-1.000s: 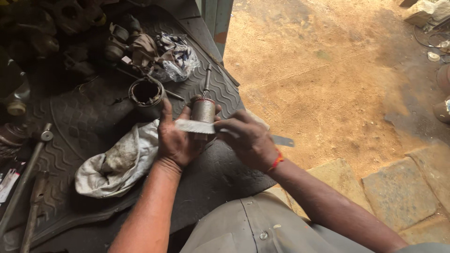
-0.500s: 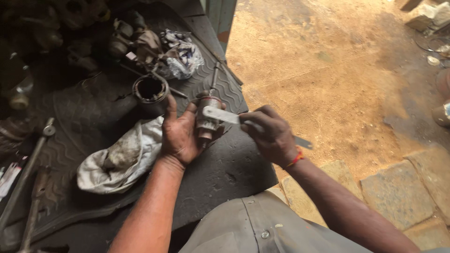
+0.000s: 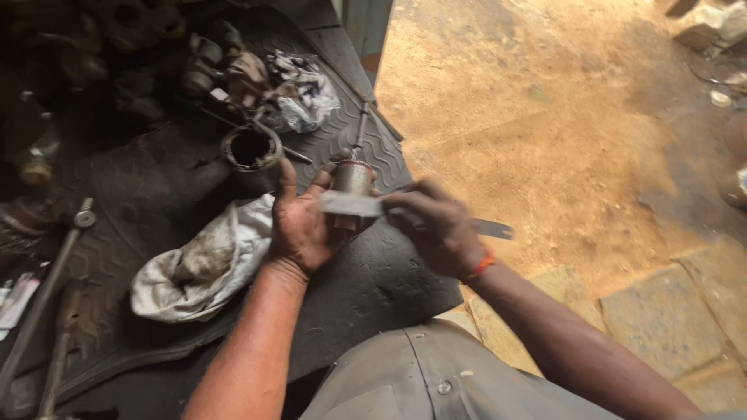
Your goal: The person cleans a cylindrical metal part with a cloth, then uses a flat metal tool to scrape its surface. The person then inserts a shaft into the cylinder and rotates it to test the fit.
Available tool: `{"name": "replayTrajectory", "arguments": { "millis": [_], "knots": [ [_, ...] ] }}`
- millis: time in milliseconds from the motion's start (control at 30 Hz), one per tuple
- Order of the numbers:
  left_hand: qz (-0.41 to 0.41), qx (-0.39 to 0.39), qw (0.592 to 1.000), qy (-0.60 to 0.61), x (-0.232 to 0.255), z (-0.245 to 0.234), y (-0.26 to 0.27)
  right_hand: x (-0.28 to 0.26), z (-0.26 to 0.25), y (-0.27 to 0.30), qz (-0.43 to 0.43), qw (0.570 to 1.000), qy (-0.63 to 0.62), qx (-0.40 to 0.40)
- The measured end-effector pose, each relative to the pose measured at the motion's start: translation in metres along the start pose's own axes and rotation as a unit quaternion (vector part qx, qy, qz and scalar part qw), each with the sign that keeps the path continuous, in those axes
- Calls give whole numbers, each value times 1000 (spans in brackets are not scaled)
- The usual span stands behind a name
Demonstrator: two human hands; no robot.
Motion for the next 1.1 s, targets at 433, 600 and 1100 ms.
{"name": "replayTrajectory", "arguments": {
  "millis": [433,600,1100],
  "knots": [
    [-7,-30,999,27,-4,3,-5,0,1,6,-37,999,-17,11],
    [4,-13,999,-43,-1,2,-2,10,-6,1,35,999,7,21],
    [1,-33,998,-49,-1,4,-3,2,-4,2,-8,1000,21,5]
  ]
}}
Point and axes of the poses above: each hand's wrist, its own y-axis away from the middle knuckle, its own z-axis out of the palm, x = y × z, the point moved 4 cm from there along -y, towards the middle knuckle, and after that the axes turned 3 degrees about -x, right-handed, at the moved point
